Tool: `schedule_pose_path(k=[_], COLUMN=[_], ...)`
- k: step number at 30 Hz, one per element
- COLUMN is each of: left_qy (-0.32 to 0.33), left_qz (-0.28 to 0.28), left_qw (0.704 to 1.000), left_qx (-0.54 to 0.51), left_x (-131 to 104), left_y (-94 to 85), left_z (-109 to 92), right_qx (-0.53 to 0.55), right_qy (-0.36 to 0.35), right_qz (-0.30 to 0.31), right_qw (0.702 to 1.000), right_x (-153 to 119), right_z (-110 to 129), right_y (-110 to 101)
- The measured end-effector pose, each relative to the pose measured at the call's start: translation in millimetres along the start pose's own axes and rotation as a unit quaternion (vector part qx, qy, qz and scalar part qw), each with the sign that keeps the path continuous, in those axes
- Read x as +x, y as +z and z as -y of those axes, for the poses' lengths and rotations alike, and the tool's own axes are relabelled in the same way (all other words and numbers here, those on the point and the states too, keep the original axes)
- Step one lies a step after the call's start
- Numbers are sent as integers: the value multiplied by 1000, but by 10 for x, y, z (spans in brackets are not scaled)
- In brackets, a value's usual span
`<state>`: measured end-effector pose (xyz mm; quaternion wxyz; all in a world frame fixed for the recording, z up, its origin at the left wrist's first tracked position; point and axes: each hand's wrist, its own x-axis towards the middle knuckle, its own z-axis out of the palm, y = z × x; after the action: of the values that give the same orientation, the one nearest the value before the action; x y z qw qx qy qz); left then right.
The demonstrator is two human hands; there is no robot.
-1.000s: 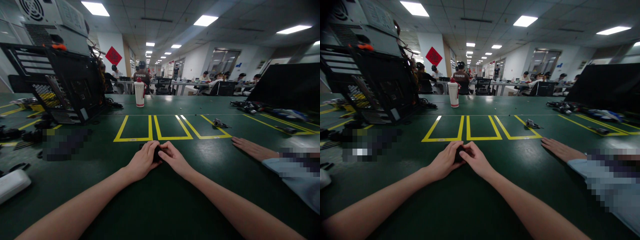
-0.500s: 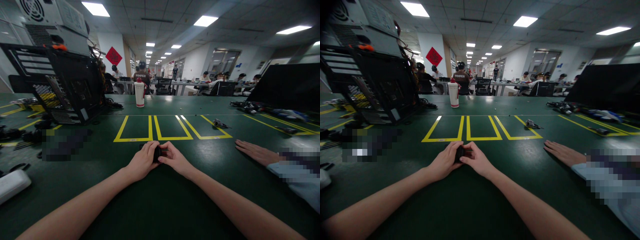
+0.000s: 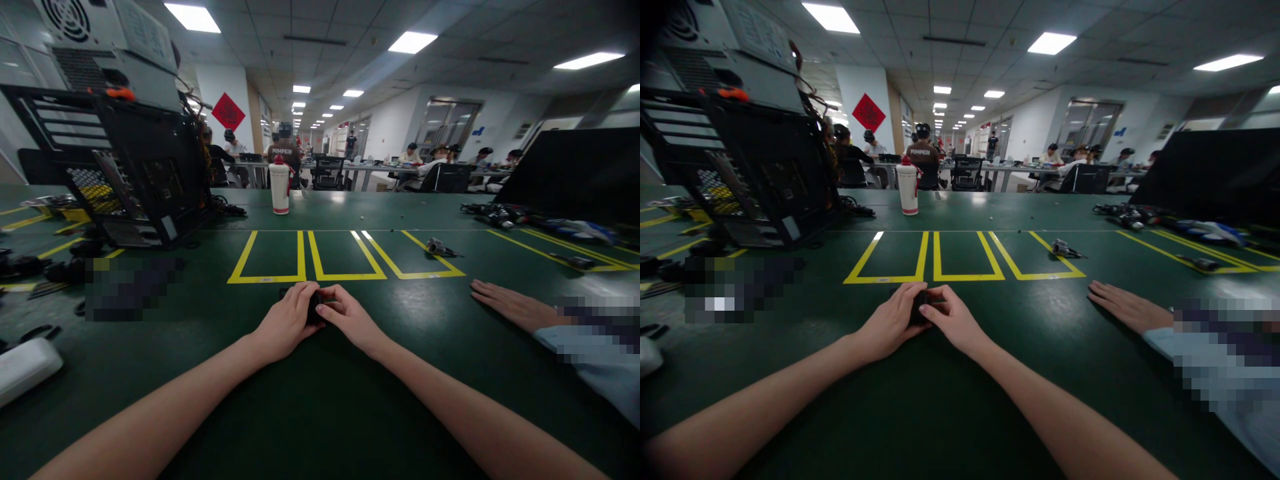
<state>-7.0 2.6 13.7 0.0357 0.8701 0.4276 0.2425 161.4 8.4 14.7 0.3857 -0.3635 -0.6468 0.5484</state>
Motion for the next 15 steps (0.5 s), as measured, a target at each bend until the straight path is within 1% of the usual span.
schedule_pose_path(k=[6,11,15], left_qy=[11,12,8], left_qz=[-8,-7,-10], left_qw=[1000,1000,1000], left_qx=[5,-6,-2], left_x=[3,-3,-6], left_y=[34,12,16], left_z=[21,14,17], right_qx=[27,21,15], right_qy=[-36,-33,-21], right_qz=[21,-3,-9], right_qw=[999,999,1000], right_x=[-2,-9,-4], right_z=[-25,-9,1], right_y=[7,25,24])
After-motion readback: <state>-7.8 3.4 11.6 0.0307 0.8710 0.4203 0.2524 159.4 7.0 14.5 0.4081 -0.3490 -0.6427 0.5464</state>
